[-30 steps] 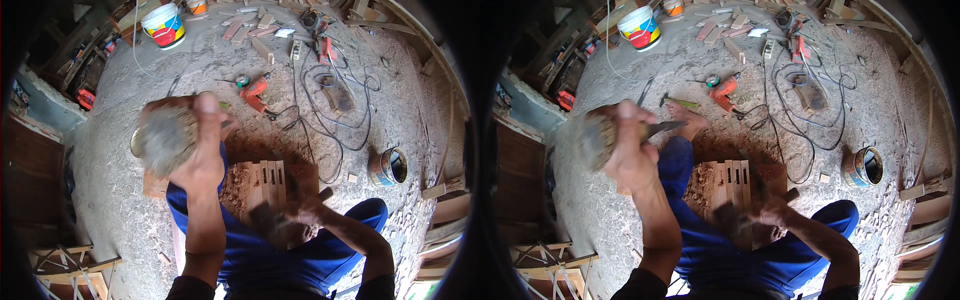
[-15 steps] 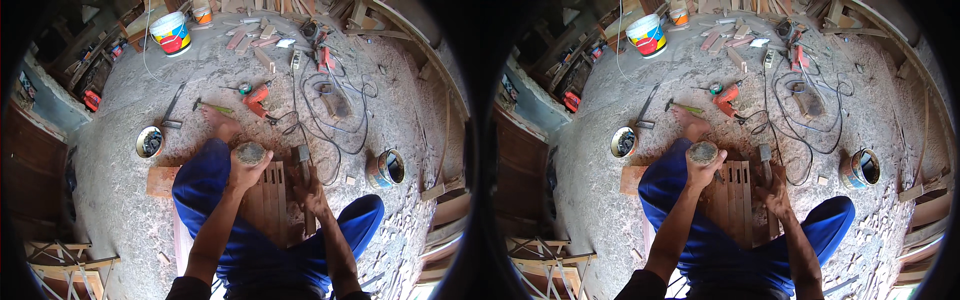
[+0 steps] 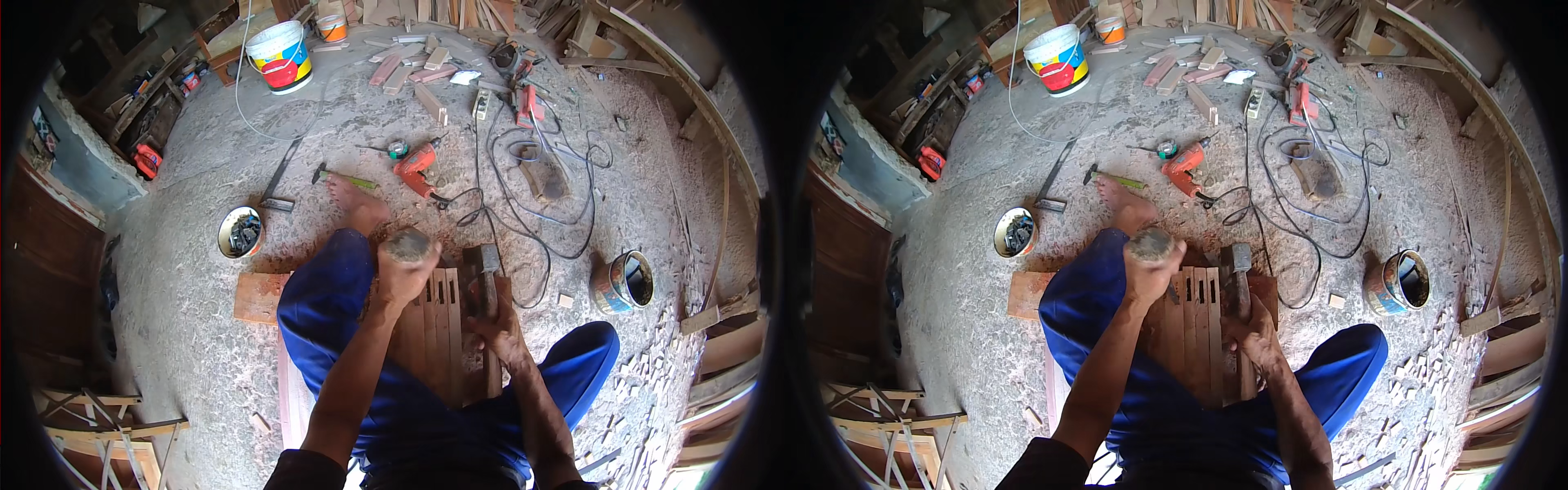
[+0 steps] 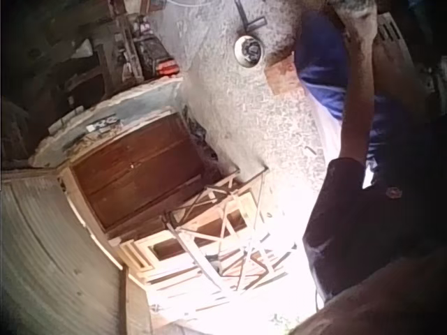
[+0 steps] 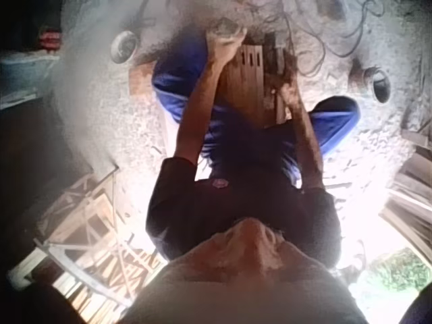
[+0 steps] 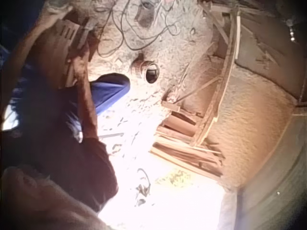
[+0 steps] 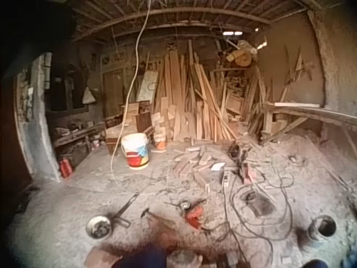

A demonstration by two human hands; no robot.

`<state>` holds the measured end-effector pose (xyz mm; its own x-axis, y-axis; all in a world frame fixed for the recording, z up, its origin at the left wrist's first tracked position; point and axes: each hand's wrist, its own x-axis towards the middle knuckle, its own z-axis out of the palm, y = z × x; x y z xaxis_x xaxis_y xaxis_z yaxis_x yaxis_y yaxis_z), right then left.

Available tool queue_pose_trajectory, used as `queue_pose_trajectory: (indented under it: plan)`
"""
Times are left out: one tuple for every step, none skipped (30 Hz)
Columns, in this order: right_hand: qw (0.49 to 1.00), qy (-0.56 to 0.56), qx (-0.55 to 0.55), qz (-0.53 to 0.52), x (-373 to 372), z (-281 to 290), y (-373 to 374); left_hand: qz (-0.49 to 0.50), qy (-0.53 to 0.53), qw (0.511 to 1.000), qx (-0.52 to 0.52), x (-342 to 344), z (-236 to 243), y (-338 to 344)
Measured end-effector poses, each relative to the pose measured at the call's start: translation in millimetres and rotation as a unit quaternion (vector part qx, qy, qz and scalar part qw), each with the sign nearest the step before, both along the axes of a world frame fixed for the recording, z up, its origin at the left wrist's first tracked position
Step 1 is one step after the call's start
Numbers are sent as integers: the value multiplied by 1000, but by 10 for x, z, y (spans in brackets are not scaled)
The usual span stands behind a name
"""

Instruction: The person uses a wooden mallet to strike a chisel, creating rectangular holes in a piece of wood while sitting on the floor.

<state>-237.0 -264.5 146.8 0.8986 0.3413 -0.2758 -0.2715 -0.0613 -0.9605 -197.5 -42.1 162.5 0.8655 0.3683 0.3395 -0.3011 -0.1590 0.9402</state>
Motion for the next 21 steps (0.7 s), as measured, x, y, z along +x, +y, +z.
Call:
queue_pose_trajectory:
  plan:
    - [1000,6,19,-1,-25,102,-1,-30,-3,999,29,-37,71,6]
    - [1000,0,22,13,-44,198,-13,-59,-5,997,58,-77,111,28]
    - [999,-6,24,26,-62,305,-33,-77,8,997,-4,-60,-15,67]
    - [999,-11,25,36,-94,409,-59,-39,-7,999,5,-76,6,37]
    - [996,-72,-13,45,-111,503,-64,2,-21,1000,17,-104,35,-5]
    - [988,-133,-52,52,-108,608,-66,41,-34,998,28,-133,50,-53]
    - [979,-182,-76,56,-116,775,-51,31,-25,999,26,-177,26,-100]
    - [966,-230,-102,55,-127,946,-44,20,-17,999,22,-227,-25,-162]
    - [957,-264,-111,51,-163,1184,4,11,-9,1000,21,-268,-47,-188]
    - [945,-299,-126,43,-204,1404,30,9,-17,1000,5,-280,-17,-223]
    - [940,-293,-164,63,-230,1580,66,9,-24,1000,-9,-299,24,-238]
    - [933,-285,-204,84,-257,1741,102,8,-30,999,-24,-324,48,-261]
    - [901,-326,-264,109,-280,1773,113,-24,-35,996,-84,-315,-105,-241]
    - [864,-367,-318,133,-294,1798,136,-52,-37,988,-144,-310,-262,-205]
    - [786,-454,-387,159,-280,1691,193,-95,-45,983,-152,-208,-635,-63]
    - [732,-486,-439,188,-201,1269,144,-128,-40,986,-94,-193,-660,-64]
    - [671,-518,-486,213,-132,873,93,-160,-42,985,-39,-179,-659,-69]
    - [716,-494,-442,218,-171,922,112,-91,-37,995,31,-221,-738,-27]
    - [755,-469,-401,220,-192,1031,98,-22,-36,994,96,-271,-710,-78]
    - [784,-447,-372,215,-233,1140,80,48,-35,986,158,-267,-674,-92]
    - [811,-428,-341,207,-248,1261,67,35,-91,979,178,-269,-640,-68]
